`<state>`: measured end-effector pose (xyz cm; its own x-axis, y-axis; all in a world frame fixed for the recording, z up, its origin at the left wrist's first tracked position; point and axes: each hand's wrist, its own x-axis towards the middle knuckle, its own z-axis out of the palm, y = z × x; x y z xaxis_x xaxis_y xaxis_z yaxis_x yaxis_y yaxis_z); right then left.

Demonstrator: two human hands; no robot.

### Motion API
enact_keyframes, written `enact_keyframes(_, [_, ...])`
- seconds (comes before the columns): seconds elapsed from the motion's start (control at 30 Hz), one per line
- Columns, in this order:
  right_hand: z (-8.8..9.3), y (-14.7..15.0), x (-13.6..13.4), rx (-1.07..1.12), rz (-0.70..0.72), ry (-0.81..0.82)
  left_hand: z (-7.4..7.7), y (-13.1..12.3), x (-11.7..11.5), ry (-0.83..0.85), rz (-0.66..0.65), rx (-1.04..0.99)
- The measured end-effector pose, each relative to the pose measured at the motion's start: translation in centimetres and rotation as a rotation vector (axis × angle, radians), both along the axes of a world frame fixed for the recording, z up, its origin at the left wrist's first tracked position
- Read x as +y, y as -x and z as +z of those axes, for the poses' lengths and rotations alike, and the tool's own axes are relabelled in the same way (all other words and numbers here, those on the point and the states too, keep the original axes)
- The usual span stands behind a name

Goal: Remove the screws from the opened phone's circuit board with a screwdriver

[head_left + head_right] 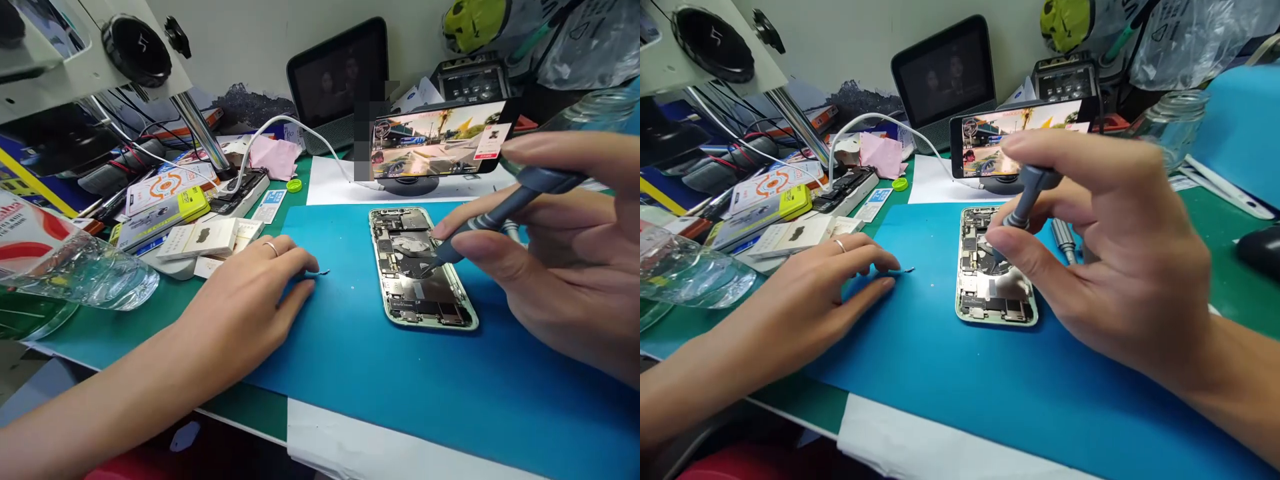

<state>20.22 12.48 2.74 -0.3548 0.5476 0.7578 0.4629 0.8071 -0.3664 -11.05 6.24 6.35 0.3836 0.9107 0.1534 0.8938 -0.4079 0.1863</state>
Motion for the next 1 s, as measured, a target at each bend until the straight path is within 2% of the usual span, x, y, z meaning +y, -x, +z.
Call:
enact_keyframes(0.1, [0.0, -0.3, -0.3, -0.021, -0.016, 0.005, -0.4, -0.4, 0.5, 0.053, 0.002, 0.044])
enact_keyframes(0.3, [-0.1, 0.6, -0.5, 0.016, -0.043, 0.007, -0.1, -1.4, 1.5, 0.110, 0.037, 0.120])
enact_keyframes(0.5, [0.2, 0.7, -0.6, -0.018, -0.024, -0.066, -0.1, -1.5, 2.4, 0.158, 0.043, 0.057])
enact_keyframes(0.7, [0.2, 1.0, -0.2, 0.031, 0.062, -0.204, 0.4, -2.7, 3.4, 0.248, -0.045, -0.095])
enact_keyframes(0.8, [0.6, 1.1, -0.6, 0.000, 0.075, -0.185, 0.1, -3.7, 3.9, 0.241, -0.091, -0.142])
enact_keyframes(1.0, [1.8, 0.4, -1.1, -0.110, -0.042, -0.152, -0.9, -4.9, 4.5, 0.241, -0.219, -0.243])
